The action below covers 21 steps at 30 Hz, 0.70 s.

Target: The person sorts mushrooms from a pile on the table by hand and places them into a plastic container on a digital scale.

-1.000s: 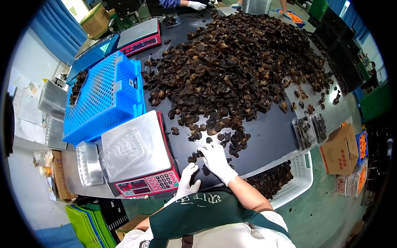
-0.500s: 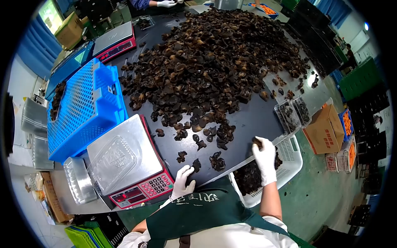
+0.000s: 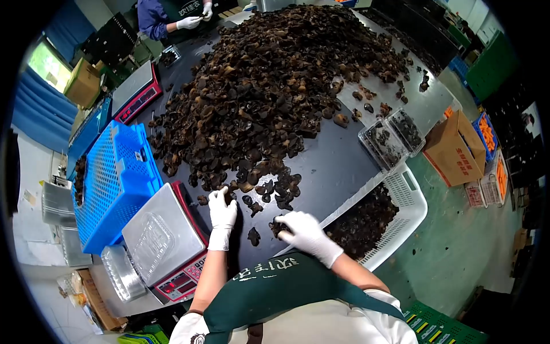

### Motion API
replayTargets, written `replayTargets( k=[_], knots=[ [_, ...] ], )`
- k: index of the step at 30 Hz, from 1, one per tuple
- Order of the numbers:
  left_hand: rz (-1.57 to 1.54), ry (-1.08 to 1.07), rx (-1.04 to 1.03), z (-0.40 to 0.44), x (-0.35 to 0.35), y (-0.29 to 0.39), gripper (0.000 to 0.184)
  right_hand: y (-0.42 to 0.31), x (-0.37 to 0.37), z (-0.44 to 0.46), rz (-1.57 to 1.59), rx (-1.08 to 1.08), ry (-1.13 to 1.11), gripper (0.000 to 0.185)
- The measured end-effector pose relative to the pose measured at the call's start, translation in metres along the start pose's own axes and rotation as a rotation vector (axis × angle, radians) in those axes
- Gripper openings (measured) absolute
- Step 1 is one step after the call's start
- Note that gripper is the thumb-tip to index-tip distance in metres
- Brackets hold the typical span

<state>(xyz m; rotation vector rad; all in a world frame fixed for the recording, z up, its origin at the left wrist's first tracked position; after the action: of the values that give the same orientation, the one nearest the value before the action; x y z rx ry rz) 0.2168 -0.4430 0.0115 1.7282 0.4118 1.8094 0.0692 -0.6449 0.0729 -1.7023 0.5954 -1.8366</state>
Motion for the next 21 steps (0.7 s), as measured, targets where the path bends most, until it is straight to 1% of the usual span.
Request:
replayTargets(
  k=[1,2,3,4,6,7,8,10,12,14,15,16,18,19,20,21],
  knots=[
    [0.117,-0.008,-0.027,0.0,-0.009,-0.007,0.043,-0.002,-0.013,0.001,-0.022,0.062,-0.019,0.041],
    [0.136,0.065,-0.051,-0.001,-0.009,-0.004,0.035,-0.001,-0.026,0.0,-0.044,0.124,-0.04,0.049],
    [0.114,0.045,-0.047,-0.001,-0.009,-0.007,0.031,0.004,-0.041,-0.001,-0.09,0.15,-0.076,0.055],
    [0.092,0.025,-0.042,-0.001,-0.009,-0.011,0.027,0.014,-0.05,0.001,-0.082,0.152,-0.073,0.055],
    [-0.202,0.1,0.004,-0.004,-0.003,-0.014,0.024,0.018,-0.051,0.011,0.176,0.132,0.033,0.05],
    [-0.396,0.051,0.1,-0.006,-0.005,-0.024,0.022,0.023,-0.05,0.01,0.417,-0.037,-0.051,0.05],
    [-0.388,0.056,0.108,-0.008,0.001,-0.021,0.022,0.013,-0.032,0.018,0.646,-0.284,-0.192,0.044],
    [-0.995,-0.147,0.478,-0.018,0.013,-0.005,0.022,0.03,-0.05,0.019,1.181,-0.328,-0.129,0.039],
    [-1.183,-0.25,0.552,-0.029,0.017,0.001,0.03,0.032,-0.049,0.026,1.234,-0.371,-0.15,0.039],
    [-1.45,-0.267,0.573,-0.038,0.019,0.004,0.034,0.028,-0.044,0.03,1.21,-0.455,-0.21,0.04],
    [-1.517,-0.303,0.589,-0.04,0.019,0.003,0.038,0.028,-0.048,0.03,1.211,-0.452,-0.223,0.04],
    [-1.609,-0.307,0.603,-0.041,0.019,0.004,0.035,0.028,-0.055,0.028,1.192,-0.402,-0.197,0.04],
    [-1.545,-0.191,0.675,-0.039,0.017,0.014,0.036,0.027,-0.065,0.025,1.138,-0.329,-0.154,0.041],
    [-1.462,-0.118,0.675,-0.042,0.017,0.028,0.033,0.024,-0.068,0.023,1.132,-0.325,-0.161,0.04],
    [-1.348,-0.202,0.486,-0.044,0.02,0.052,0.033,0.021,-0.07,0.022,1.126,-0.321,-0.167,0.039],
    [-1.021,-0.478,0.241,-0.045,0.022,0.067,0.039,0.02,-0.074,0.021,1.113,-0.314,-0.186,0.036]
  ],
)
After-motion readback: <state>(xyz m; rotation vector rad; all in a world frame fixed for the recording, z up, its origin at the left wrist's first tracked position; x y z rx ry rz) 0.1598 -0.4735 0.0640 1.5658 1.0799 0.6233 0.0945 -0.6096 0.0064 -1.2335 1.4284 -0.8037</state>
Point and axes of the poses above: each hand's wrist, its own z-axis towards the middle knuckle, its own x-axis out of the back of the hand, y = z × x, the point moved 2 cm from there along z, towards the middle knuckle
